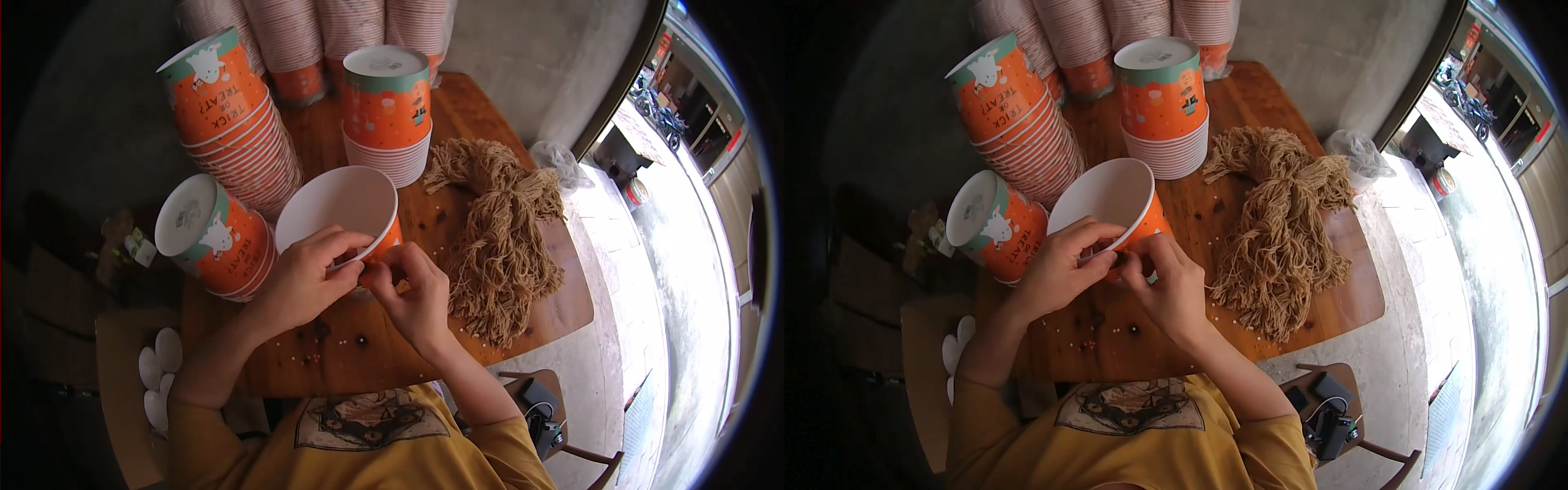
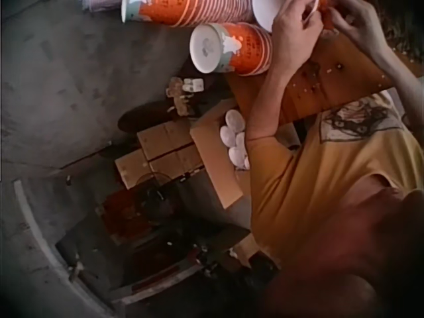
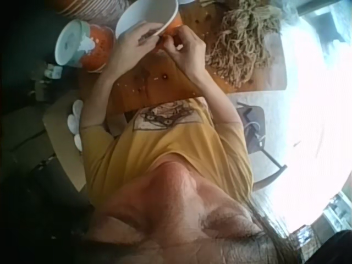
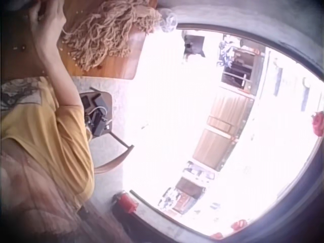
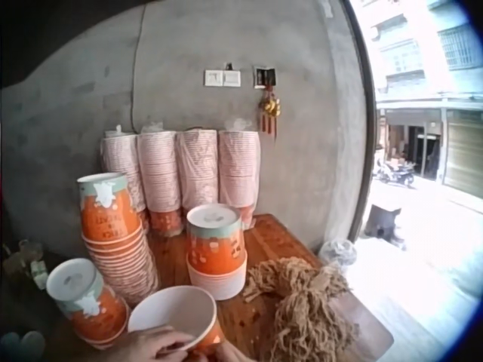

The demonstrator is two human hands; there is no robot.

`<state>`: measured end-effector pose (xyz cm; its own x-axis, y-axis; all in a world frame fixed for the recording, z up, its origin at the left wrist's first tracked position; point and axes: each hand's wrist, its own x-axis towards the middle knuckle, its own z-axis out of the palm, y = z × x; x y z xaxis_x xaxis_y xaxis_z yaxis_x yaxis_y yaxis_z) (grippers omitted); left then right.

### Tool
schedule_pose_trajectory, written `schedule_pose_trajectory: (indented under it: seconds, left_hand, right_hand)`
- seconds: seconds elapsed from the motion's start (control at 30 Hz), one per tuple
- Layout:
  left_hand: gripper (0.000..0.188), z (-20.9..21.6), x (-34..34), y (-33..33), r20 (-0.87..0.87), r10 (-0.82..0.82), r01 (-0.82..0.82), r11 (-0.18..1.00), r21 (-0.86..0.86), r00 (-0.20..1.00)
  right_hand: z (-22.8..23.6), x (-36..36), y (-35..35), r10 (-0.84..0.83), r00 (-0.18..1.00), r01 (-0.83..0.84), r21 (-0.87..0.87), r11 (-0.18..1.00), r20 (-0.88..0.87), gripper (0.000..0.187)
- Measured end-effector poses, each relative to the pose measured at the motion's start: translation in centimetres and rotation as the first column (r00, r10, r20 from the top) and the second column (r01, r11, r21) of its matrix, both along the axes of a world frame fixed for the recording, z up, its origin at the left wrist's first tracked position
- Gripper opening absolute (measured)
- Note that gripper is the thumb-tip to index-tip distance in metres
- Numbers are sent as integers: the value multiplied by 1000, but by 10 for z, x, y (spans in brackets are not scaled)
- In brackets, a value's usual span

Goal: Tying thin strings to the rims of patterned paper cups to create handles.

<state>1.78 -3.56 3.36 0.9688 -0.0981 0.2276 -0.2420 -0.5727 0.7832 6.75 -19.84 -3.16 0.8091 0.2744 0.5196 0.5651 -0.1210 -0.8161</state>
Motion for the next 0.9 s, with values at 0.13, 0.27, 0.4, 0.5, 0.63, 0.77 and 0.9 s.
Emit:
schedule_pose_trajectory:
  seconds: [0.13, 0.27, 0.4, 0.5, 0.63, 0.77, 0.9]
  left_hand:
    - [27, -3, 1, -1, 23, -27, 27, 1000, -10, 999]
    - [27, -3, 2, -2, 10, -26, 26, 999, -22, 1000]
    - [26, -4, 2, -3, 19, -31, 31, 999, 8, 999]
    - [25, -5, 1, -4, -12, -35, 35, 999, 10, 999]
    - [23, -4, 2, -6, -36, -59, 58, 998, -40, 998]
    - [17, -13, 13, 2, -148, -127, 107, 985, -134, 981]
    - [10, -26, 30, 6, -269, -191, 139, 969, -202, 944]
  right_hand:
    - [-3, 3, 2, 4, 998, -3, 23, 1000, -58, 13]
    - [-3, 4, 0, 31, 992, -26, 39, 999, -123, 9]
    - [-1, 4, -2, 33, 986, -29, 27, 999, -164, 7]
    - [-1, 3, -2, 35, 983, -28, 41, 999, -180, 7]
    - [-6, 4, -4, 28, 985, -25, 19, 1000, -169, 6]
    - [-9, 3, -4, -7, 984, 12, 27, 1000, -176, 10]
    - [-14, 4, -6, -5, 984, 9, 26, 1000, -179, 10]
